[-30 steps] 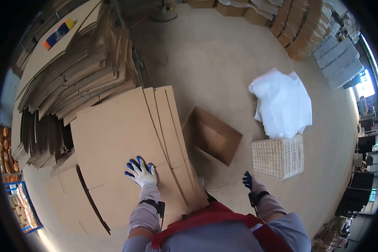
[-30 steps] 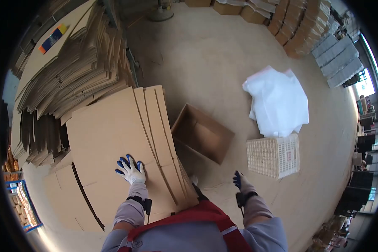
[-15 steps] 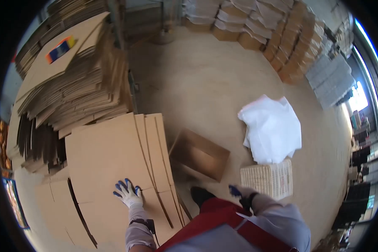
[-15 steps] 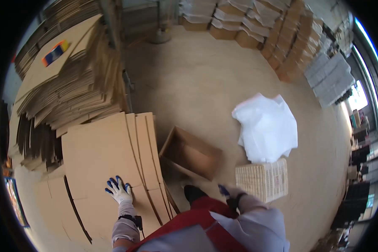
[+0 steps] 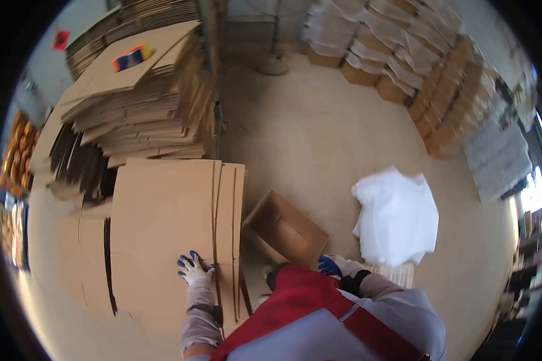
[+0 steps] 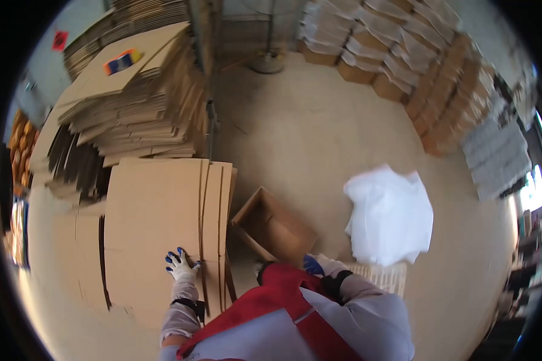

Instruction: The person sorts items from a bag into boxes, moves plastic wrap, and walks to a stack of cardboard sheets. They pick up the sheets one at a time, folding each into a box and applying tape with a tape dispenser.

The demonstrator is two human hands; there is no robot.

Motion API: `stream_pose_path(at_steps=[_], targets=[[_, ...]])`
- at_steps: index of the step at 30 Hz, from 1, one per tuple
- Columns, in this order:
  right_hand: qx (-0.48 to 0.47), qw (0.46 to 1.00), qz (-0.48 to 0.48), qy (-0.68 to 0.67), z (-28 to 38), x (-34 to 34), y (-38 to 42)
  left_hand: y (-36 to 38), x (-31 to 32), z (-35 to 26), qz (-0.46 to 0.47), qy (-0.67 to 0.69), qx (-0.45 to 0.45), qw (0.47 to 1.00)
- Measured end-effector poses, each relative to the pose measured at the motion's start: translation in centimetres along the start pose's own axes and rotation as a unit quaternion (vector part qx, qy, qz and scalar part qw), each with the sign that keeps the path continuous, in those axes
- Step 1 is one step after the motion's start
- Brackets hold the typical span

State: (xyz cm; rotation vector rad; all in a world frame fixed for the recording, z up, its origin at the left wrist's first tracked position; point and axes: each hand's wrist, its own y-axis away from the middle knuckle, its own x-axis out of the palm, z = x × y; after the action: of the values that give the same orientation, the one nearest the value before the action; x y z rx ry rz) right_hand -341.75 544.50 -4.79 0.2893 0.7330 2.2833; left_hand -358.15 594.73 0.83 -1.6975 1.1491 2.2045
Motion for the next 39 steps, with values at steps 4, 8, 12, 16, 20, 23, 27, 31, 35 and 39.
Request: stream_pose_path(at_steps=[4, 8, 12, 16, 20, 23, 27, 31, 35, 39], targets=[[0.177, 0.971, -0.03, -0.161, 2.8, -2.8, -6.2, 1.5, -0.5, -0.3, 0.079, -0.031, -0.006, 0.996], [0.065, 0.992, -0.073, -0.085, 10.2, -2.5, -17.0, 1.2, -0.3, -0.3, 0.091, -0.018, -0.003, 0.996], [-0.119, 0.973, -0.048, 0.192, 25.3, 2.3, -25.8, 0.9, 1.1, -0.6, 0.09, 0.022, -0.031, 0.995], [-0.177, 0.88, 0.088, 0.431, 36.4, 6.9, -36.2, 1.1, 3.0, -3.8, 0.123, 0.068, -0.063, 0.988], [-0.259, 0.809, 0.126, 0.512, 39.8, 12.0, -42.4, 2.0, 11.9, -5.6, 0.148, 0.093, -0.081, 0.981], [-0.192, 0.761, 0.186, 0.591, 37.5, 13.9, -42.3, 4.9, 11.7, -9.4, 0.171, 0.25, -0.183, 0.935], [-0.194, 0.695, 0.13, 0.68, 33.7, 12.7, -37.0, 6.1, 12.0, -13.1, 0.123, 0.394, -0.258, 0.874], [-0.065, 0.784, 0.228, 0.573, 34.8, 9.5, -36.6, 6.0, 12.2, -15.3, 0.023, 0.572, -0.324, 0.753], [-0.063, 0.76, 0.325, 0.56, 36.2, 8.5, -39.7, 9.2, 1.9, -20.9, -0.082, 0.671, -0.417, 0.607], [-0.101, 0.784, 0.472, 0.391, 38.0, 9.9, -41.1, 8.0, 12.4, -23.5, -0.393, 0.829, -0.36, -0.173]])
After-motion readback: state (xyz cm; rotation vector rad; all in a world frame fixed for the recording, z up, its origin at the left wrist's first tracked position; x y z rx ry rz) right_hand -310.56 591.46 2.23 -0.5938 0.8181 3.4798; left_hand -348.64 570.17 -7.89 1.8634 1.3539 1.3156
